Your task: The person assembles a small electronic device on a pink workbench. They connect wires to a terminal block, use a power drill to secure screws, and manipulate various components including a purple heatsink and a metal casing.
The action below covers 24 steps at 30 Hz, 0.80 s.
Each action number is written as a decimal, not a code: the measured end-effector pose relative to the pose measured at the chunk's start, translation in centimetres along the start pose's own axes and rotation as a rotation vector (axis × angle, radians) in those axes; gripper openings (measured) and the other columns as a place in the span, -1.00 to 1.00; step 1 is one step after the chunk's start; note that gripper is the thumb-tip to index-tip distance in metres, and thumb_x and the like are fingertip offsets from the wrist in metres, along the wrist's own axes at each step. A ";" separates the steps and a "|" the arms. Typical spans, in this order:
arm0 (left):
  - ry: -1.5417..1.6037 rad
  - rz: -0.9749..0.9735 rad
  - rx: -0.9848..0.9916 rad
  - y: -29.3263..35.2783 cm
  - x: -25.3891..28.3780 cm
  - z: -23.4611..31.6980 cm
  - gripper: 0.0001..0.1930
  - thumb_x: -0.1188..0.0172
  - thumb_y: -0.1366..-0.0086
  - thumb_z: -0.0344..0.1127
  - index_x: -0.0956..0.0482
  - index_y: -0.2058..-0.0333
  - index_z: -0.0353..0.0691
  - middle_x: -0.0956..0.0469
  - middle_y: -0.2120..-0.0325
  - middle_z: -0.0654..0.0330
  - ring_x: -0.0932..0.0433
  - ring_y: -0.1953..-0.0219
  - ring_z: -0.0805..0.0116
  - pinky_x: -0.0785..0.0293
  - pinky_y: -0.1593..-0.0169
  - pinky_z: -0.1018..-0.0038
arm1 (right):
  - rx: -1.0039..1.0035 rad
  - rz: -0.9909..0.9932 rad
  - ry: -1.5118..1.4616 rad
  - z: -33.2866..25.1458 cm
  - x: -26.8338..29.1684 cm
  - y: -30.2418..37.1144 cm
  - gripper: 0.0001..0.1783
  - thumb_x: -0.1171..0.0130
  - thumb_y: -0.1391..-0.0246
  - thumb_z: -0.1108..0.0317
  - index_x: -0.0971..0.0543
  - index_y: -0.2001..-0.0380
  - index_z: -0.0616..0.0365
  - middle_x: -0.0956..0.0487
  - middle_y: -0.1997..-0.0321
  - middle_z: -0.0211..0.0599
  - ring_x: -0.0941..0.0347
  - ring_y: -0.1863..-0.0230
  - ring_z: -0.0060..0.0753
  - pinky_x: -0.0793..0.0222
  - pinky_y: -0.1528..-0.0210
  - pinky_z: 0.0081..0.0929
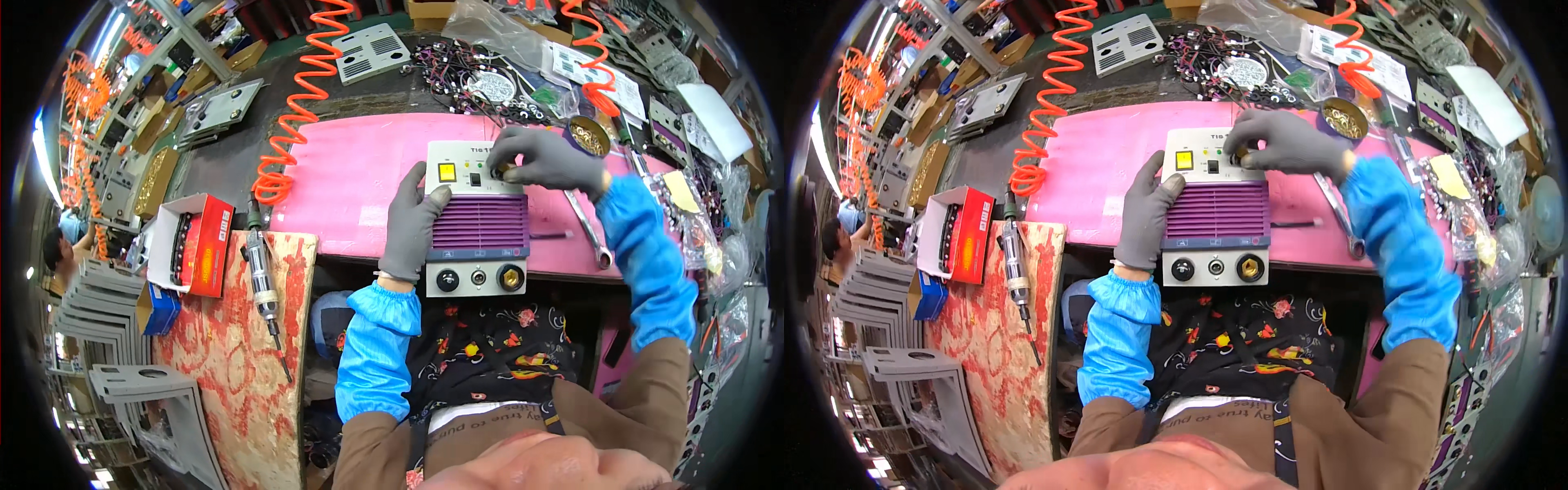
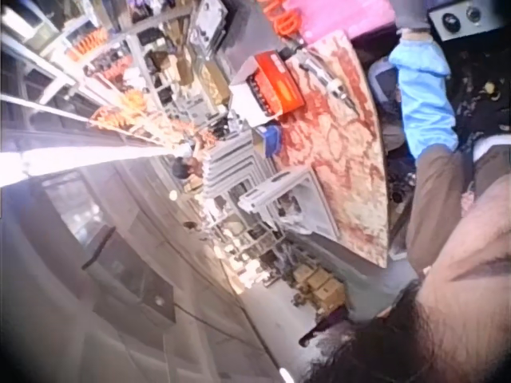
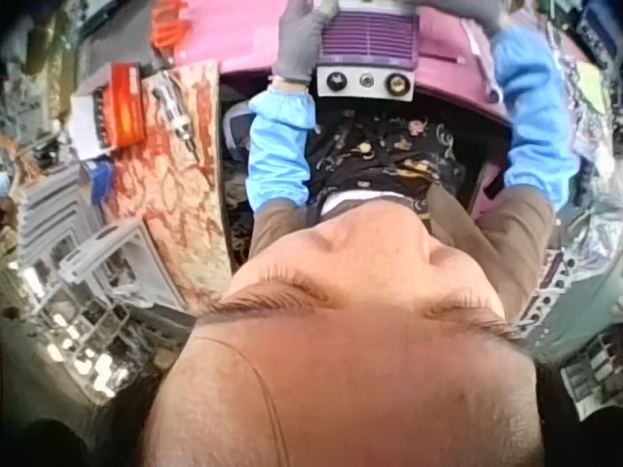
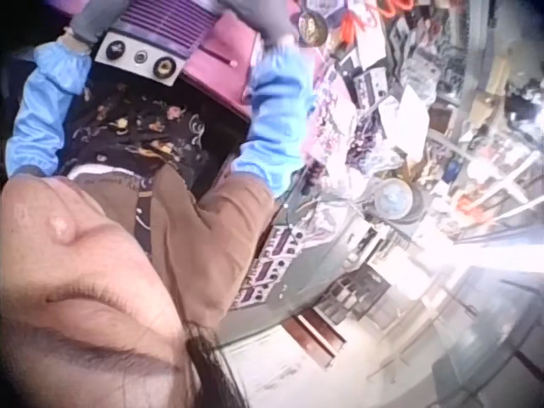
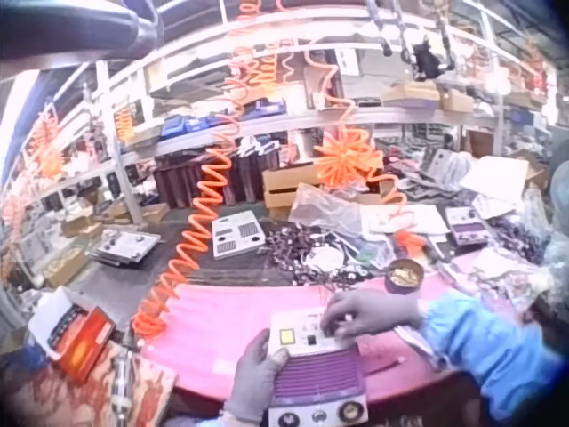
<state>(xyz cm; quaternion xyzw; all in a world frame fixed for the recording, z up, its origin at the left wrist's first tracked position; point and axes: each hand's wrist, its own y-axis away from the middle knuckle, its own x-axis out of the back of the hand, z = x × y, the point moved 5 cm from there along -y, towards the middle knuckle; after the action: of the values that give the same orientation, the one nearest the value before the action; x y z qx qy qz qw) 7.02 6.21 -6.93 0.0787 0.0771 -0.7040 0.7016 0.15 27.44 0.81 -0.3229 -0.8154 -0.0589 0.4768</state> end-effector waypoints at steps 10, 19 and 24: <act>0.229 -0.272 0.090 4.4 -2.8 2.0 -0.24 -0.30 -0.28 -0.29 -0.11 -0.35 -0.40 -0.49 0.03 0.04 -0.48 -0.02 0.38 -0.43 -0.07 0.49 | -0.413 0.476 -0.520 -5.5 -5.2 11.2 -0.53 -0.20 -0.16 0.52 -0.42 -0.15 0.31 -0.53 -0.12 -0.15 -0.49 -0.11 -0.32 -0.41 -0.17 -0.38; 0.090 -0.371 0.175 5.6 -4.5 2.3 -0.22 -0.35 -0.25 -0.28 -0.14 -0.34 -0.37 -0.49 0.05 0.03 -0.53 0.10 0.43 -0.50 0.04 0.53 | -0.535 0.776 -1.411 -3.1 -11.8 17.2 -0.40 0.12 -0.34 0.08 -0.27 -0.27 0.30 -0.44 -0.21 0.11 -0.48 -0.15 -0.03 -0.48 -0.18 -0.07; 0.169 -0.367 0.190 5.9 -4.9 2.0 -0.23 -0.35 -0.26 -0.30 -0.14 -0.34 -0.35 -0.48 0.05 0.03 -0.54 0.12 0.47 -0.52 0.08 0.57 | -0.408 0.818 -1.917 -1.8 -14.1 17.4 -0.25 0.08 -0.30 -0.10 -0.18 -0.35 0.21 -0.32 -0.32 0.16 -0.35 -0.27 0.13 -0.34 -0.29 0.11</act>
<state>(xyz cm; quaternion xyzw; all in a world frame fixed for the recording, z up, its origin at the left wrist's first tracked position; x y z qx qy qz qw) 12.98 10.55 -3.89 0.1877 0.0819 -0.8149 0.5422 16.40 33.72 -13.40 -0.5582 -0.6544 0.2494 -0.4450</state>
